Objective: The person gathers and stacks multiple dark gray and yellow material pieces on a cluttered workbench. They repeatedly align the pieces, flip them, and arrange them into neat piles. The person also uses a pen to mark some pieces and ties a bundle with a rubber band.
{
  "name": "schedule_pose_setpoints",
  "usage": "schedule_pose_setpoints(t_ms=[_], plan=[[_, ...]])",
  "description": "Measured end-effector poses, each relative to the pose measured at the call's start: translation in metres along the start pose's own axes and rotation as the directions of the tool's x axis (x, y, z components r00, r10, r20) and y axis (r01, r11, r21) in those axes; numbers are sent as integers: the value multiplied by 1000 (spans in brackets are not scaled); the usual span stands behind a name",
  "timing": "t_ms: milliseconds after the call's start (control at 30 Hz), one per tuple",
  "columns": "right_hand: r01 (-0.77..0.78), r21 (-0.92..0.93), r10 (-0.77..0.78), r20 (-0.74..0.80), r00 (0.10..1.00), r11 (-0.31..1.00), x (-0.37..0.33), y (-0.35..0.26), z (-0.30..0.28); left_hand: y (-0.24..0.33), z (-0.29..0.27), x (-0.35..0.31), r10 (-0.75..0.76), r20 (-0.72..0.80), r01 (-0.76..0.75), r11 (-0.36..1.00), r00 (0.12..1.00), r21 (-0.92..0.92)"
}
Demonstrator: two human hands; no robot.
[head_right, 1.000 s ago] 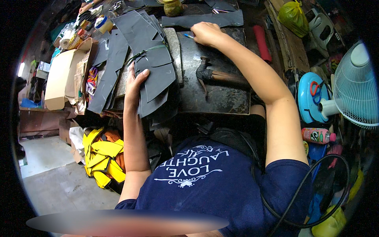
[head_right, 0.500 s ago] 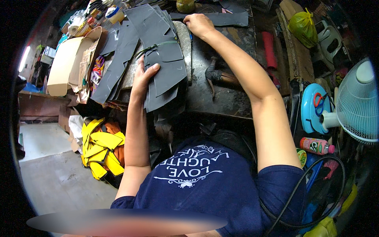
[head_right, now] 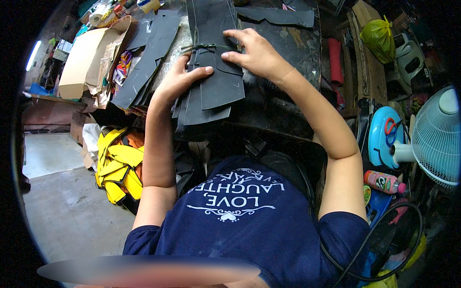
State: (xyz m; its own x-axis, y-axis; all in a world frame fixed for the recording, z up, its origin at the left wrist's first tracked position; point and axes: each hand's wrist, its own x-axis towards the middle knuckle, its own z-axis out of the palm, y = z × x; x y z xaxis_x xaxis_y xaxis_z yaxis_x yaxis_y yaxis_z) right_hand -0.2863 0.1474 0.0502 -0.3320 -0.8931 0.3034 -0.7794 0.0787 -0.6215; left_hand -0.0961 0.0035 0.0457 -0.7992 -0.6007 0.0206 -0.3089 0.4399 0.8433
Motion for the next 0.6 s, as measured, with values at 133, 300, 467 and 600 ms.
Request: schedule_pose_setpoints(t_ms=[133,300,467,600], plan=[[210,-136,-228,-140,964,968,-2,-9,8,-10,-13,0,-37,14,39,995,999,-95],[311,-134,-334,-208,919,941,8,-13,18,-20,-19,3,-6,-234,-89,916,972,-391],[343,-82,-352,-282,893,936,23,-11,13,-18,-21,7,226,-386,-212,974,895,80],[344,-42,-345,-215,914,938,28,-18,20,-8,-24,2,249,-407,-191,965,879,178]])
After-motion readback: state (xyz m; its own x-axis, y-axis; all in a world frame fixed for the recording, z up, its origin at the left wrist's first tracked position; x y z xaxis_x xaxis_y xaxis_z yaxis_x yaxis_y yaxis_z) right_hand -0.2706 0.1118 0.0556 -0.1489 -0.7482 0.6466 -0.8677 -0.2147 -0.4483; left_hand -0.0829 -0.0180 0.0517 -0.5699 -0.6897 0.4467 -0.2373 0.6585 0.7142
